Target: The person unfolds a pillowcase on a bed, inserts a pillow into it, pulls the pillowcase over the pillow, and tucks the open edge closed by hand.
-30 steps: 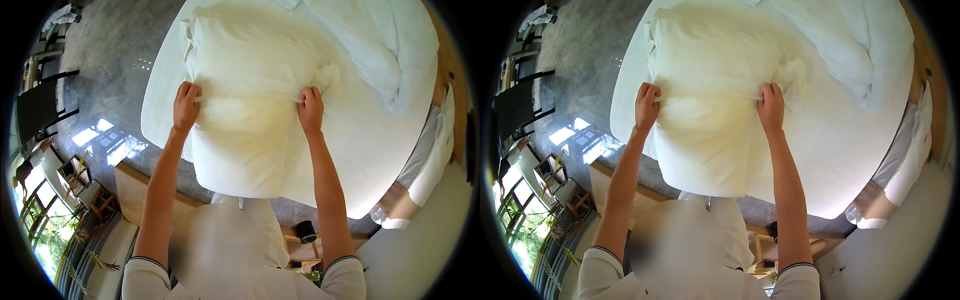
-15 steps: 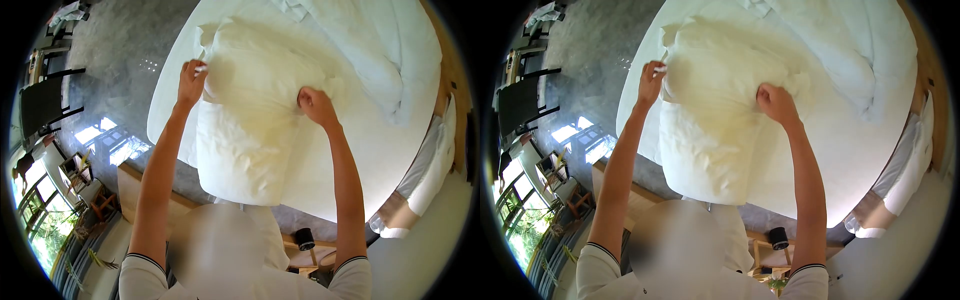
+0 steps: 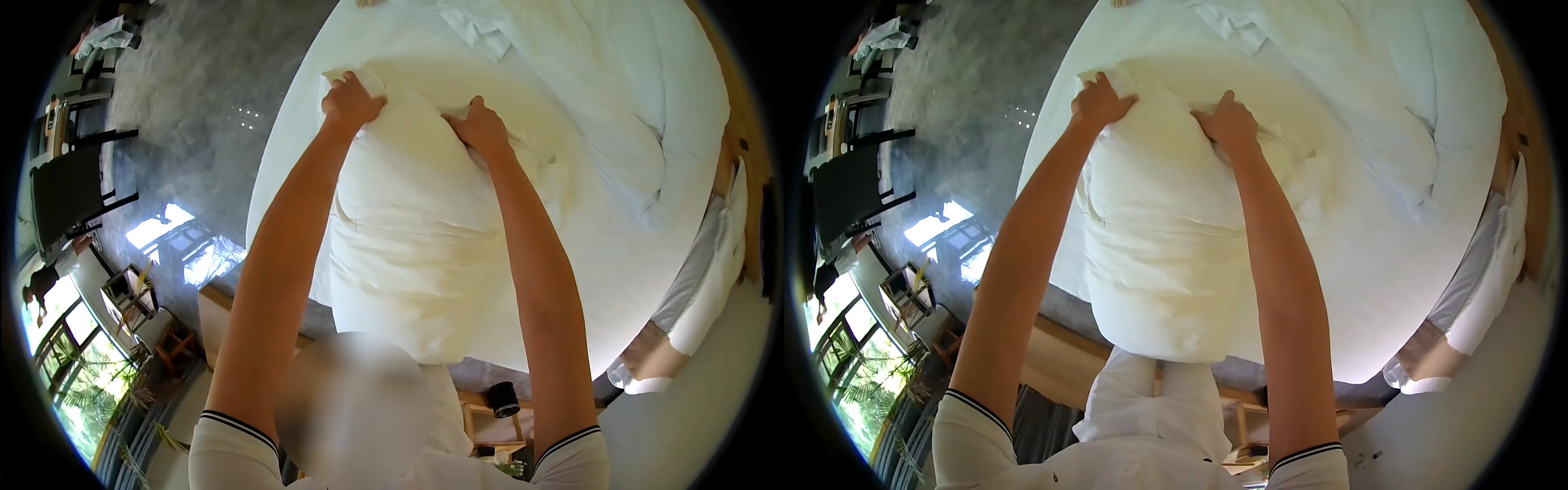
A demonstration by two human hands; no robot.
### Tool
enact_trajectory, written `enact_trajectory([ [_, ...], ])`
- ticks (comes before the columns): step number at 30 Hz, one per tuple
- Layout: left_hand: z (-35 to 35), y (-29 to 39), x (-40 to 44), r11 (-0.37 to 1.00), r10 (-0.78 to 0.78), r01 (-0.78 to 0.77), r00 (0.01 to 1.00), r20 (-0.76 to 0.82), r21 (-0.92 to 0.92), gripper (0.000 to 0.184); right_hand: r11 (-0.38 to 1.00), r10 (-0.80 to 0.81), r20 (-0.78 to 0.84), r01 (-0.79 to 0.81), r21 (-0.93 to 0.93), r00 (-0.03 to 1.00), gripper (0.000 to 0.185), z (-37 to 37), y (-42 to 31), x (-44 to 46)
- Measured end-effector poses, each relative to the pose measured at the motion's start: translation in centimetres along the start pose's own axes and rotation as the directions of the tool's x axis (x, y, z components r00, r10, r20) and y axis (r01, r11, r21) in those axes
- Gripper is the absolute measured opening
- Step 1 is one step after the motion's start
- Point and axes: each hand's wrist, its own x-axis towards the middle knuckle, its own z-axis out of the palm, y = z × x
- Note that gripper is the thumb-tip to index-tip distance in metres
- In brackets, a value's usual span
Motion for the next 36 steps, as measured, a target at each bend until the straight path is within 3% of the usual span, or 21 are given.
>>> enact_trajectory([
  [2, 0.2, -0.2, -0.6, 0.996, 0.034, -0.023, 0.991, -0.13, 0.085, 0.113, 0.987, -0.067, -0.148, 0.044, -0.155, 0.987, 0.071, 0.7, -1.2, 0.2],
  [3, -0.1, 0.1, -1.3, 0.996, -0.007, 0.01, 0.999, -0.034, 0.09, 0.116, 0.987, -0.068, -0.151, 0.044, -0.156, 0.986, 0.071, 1.8, -0.9, 1.1],
  [5, 0.7, 0.0, -0.5, 0.994, -0.058, 0.052, 0.996, 0.061, 0.099, 0.12, 0.914, -0.36, -0.212, 0.298, -0.276, 0.909, 0.06, 4.6, -0.3, 3.2],
  [7, 2.8, -1.0, 0.2, 0.945, 0.086, -0.074, 0.996, 0.024, -0.319, 0.107, 0.915, -0.37, -0.273, 0.296, -0.275, 0.888, 0.053, 4.7, -0.9, 3.2],
  [8, 3.4, -0.8, -0.1, 0.898, 0.106, -0.1, 0.994, -0.01, -0.428, 0.087, 0.915, -0.377, -0.338, 0.289, -0.281, 0.863, 0.047, 4.5, -1.0, 3.1],
  [9, 2.7, -1.0, -0.9, 0.899, 0.105, -0.097, 0.994, -0.007, -0.427, 0.087, 0.915, -0.376, -0.334, 0.289, -0.28, 0.864, 0.047, 4.5, -0.9, 3.6],
  [11, 1.0, -0.9, -3.1, 0.817, 0.265, -0.259, 0.962, -0.064, -0.515, 0.069, 0.892, -0.452, -0.121, 0.451, -0.042, 0.884, 0.037, 4.3, 0.0, 4.6],
  [12, 0.5, -1.2, -4.3, 0.815, 0.261, -0.253, 0.964, -0.059, -0.521, 0.069, 0.892, -0.452, -0.114, 0.45, -0.046, 0.885, 0.037, 4.2, 0.2, 4.5],
  [14, -0.4, -1.6, -6.5, 0.676, 0.283, -0.355, 0.934, -0.216, -0.646, 0.071, 0.916, -0.261, -0.046, 0.262, 0.303, 0.964, 0.037, 3.8, 0.3, 3.9],
  [15, -0.2, -1.5, -7.6, 0.677, 0.284, -0.352, 0.935, -0.212, -0.646, 0.071, 0.917, -0.259, -0.043, 0.259, 0.304, 0.965, 0.037, 3.4, 0.3, 3.5],
  [18, 1.8, -1.8, -8.2, 0.773, 0.144, -0.455, 0.804, -0.577, -0.441, 0.068, 0.833, -0.301, -0.233, 0.374, 0.407, 0.925, 0.04, 1.0, -0.3, 3.3],
  [19, 2.5, -2.1, -7.8, 0.775, 0.144, -0.455, 0.803, -0.578, -0.439, 0.068, 0.857, -0.292, -0.015, 0.269, 0.439, 0.956, 0.04, -0.1, -0.1, 3.8],
  [20, 3.3, -2.3, -7.4, 0.733, -0.019, -0.277, 0.904, -0.427, -0.621, 0.068, 0.881, -0.273, 0.206, 0.158, 0.446, 0.94, 0.04, -0.9, 0.1, 4.1],
  [21, 2.9, -2.2, -7.4, 0.647, -0.165, -0.076, 0.958, -0.237, -0.759, 0.069, 0.881, -0.273, 0.209, 0.156, 0.447, 0.939, 0.04, -1.4, 0.0, 4.3],
  [23, 1.6, -2.8, -6.5, 0.584, -0.125, -0.006, 0.987, -0.097, -0.812, 0.07, 0.897, -0.357, -0.056, 0.359, 0.256, 0.932, 0.038, -2.7, -0.1, 4.8],
  [25, -0.7, -2.9, -5.8, 0.519, -0.082, 0.075, 0.996, 0.037, -0.851, 0.072, 0.922, -0.26, -0.345, 0.339, 0.189, 0.902, 0.039, -5.8, 0.9, 6.1],
  [27, -2.6, -2.8, -5.1, 0.402, 0.119, -0.01, 0.992, 0.042, -0.916, 0.081, 0.823, -0.155, -0.758, 0.508, 0.256, 0.634, 0.035, -10.4, 1.8, 6.5],
  [29, -4.1, -2.6, -3.4, 0.433, 0.19, 0.031, 0.974, 0.125, -0.901, 0.086, 0.632, -0.032, -0.751, 0.595, 0.496, 0.66, 0.034, -15.6, -0.2, 4.2],
  [33, -2.5, -2.3, 2.9, 0.42, 0.323, 0.216, 0.872, 0.368, -0.881, 0.092, 0.663, -0.088, -0.64, 0.525, 0.534, 0.763, 0.034, -16.7, 2.6, 5.6],
  [35, -5.7, 0.5, 3.0, 0.515, 0.379, 0.163, 0.838, 0.394, -0.841, 0.096, 0.793, -0.223, -0.427, 0.418, 0.443, 0.876, 0.037, -15.8, 4.0, 5.4],
  [36, -6.2, 1.6, 4.1, 0.692, 0.327, 0.138, 0.815, 0.478, -0.709, 0.097, 0.754, -0.259, -0.374, 0.428, 0.498, 0.891, 0.043, -14.8, 4.9, 5.5],
])
